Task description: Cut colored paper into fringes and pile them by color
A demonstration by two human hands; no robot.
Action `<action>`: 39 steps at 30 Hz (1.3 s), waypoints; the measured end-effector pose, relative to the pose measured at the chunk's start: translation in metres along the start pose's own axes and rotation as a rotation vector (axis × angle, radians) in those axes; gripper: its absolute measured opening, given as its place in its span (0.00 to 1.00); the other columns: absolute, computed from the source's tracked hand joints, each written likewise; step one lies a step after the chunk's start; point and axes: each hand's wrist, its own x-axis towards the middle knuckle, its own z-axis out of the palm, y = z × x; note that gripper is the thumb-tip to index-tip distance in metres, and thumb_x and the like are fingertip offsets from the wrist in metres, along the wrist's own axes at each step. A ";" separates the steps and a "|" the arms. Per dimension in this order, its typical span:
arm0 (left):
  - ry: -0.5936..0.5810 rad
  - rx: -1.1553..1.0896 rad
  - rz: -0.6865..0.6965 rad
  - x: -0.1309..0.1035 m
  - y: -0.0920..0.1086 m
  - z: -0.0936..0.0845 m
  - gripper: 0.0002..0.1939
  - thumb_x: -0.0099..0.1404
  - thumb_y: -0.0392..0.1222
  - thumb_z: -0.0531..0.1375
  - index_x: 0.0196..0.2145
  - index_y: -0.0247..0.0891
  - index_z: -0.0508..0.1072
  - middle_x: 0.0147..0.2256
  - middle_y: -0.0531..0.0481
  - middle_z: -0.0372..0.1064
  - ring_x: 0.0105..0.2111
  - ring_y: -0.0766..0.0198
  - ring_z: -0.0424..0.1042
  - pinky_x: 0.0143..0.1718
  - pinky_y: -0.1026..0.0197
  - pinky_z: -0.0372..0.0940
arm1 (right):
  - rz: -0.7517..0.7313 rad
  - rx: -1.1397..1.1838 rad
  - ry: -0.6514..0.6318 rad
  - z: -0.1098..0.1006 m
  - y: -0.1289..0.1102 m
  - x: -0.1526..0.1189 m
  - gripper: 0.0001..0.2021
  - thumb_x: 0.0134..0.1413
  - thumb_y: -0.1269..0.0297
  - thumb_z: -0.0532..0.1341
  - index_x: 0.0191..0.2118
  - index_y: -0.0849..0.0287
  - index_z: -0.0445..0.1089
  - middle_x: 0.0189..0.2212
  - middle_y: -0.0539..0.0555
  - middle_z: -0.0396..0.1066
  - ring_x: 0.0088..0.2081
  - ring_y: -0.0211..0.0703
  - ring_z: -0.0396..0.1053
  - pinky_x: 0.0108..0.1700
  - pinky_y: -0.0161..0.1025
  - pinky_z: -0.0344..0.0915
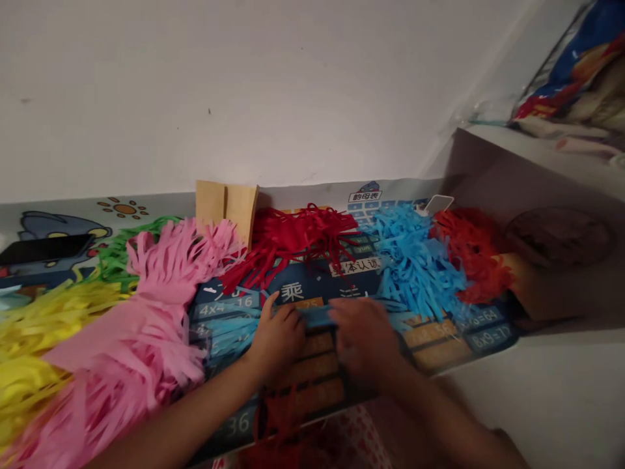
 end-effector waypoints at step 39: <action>-0.096 -0.159 -0.058 -0.015 -0.012 -0.003 0.06 0.65 0.33 0.57 0.32 0.40 0.72 0.32 0.52 0.71 0.38 0.58 0.67 0.57 0.44 0.47 | 0.143 0.365 -0.416 0.045 0.033 -0.015 0.08 0.63 0.67 0.59 0.34 0.55 0.74 0.34 0.49 0.75 0.37 0.42 0.69 0.41 0.41 0.54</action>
